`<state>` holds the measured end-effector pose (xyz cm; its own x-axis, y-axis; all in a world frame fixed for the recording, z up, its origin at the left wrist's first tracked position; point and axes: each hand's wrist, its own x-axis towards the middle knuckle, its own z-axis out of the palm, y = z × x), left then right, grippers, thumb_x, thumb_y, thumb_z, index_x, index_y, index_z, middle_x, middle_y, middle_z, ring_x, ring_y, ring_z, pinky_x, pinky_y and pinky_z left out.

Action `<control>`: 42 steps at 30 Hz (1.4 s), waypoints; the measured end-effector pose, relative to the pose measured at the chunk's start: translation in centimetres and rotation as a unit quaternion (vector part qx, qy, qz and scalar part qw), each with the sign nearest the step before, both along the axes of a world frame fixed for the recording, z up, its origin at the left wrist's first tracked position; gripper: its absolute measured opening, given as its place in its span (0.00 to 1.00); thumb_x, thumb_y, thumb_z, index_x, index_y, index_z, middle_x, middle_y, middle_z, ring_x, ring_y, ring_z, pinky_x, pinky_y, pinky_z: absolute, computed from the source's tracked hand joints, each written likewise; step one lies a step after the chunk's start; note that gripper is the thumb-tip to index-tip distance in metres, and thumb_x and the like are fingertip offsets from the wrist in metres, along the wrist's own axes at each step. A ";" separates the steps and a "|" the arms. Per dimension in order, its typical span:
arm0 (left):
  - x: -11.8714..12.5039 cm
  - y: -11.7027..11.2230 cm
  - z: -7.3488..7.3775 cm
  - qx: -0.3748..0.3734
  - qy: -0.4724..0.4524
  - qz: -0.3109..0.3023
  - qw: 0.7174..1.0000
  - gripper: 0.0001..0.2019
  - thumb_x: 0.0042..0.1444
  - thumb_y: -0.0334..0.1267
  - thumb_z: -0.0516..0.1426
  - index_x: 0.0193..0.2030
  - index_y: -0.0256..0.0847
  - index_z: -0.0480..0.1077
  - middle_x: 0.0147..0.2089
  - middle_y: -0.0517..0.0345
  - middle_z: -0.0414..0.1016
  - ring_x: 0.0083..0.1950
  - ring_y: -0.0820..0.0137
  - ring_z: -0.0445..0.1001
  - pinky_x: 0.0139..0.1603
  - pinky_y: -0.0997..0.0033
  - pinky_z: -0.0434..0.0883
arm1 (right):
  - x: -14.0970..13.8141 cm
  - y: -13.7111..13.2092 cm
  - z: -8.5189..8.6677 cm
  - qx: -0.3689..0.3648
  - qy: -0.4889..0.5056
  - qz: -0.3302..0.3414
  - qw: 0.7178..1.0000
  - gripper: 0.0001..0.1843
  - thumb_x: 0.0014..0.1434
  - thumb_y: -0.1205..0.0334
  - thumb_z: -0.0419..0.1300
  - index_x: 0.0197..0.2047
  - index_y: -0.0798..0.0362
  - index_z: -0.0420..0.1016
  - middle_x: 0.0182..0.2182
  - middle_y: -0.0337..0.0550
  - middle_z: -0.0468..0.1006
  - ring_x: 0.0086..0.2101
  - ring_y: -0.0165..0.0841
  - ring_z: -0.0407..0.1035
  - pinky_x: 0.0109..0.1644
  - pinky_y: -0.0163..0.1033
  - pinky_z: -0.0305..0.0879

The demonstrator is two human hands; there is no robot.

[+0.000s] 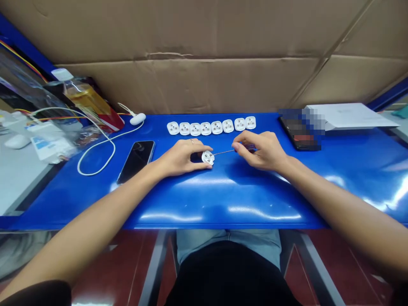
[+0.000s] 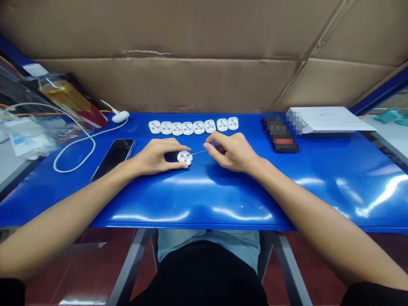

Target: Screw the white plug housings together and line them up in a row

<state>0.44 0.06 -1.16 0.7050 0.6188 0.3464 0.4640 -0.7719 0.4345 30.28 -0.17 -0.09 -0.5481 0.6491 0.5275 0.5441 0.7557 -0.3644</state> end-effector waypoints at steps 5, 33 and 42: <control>0.0 -0.1 0.1 0.008 0.003 0.008 1.000 0.23 0.64 0.52 0.67 0.59 0.38 0.80 0.47 0.49 0.84 0.46 0.62 0.82 0.50 0.66 0.76 | -0.4 -0.1 0.2 -0.019 0.029 0.030 0.999 0.07 0.67 0.57 0.62 0.47 0.49 0.72 0.39 0.45 0.84 0.35 0.37 0.79 0.38 0.41 0.72; 0.4 -0.4 0.2 -0.003 0.014 0.030 0.999 0.24 0.64 0.56 0.66 0.57 0.39 0.80 0.47 0.50 0.85 0.46 0.61 0.83 0.49 0.64 0.76 | -1.2 -0.8 0.8 -0.114 0.050 0.009 0.992 0.10 0.66 0.58 0.65 0.47 0.45 0.68 0.34 0.39 0.83 0.30 0.37 0.79 0.32 0.42 0.73; 0.4 -0.3 0.6 -0.002 0.015 0.030 0.999 0.21 0.63 0.56 0.66 0.52 0.41 0.82 0.42 0.52 0.84 0.41 0.63 0.82 0.45 0.66 0.76 | -1.4 -1.0 2.2 -0.285 0.083 0.033 0.954 0.10 0.68 0.54 0.65 0.38 0.49 0.74 0.24 0.36 0.80 0.18 0.30 0.72 0.23 0.38 0.68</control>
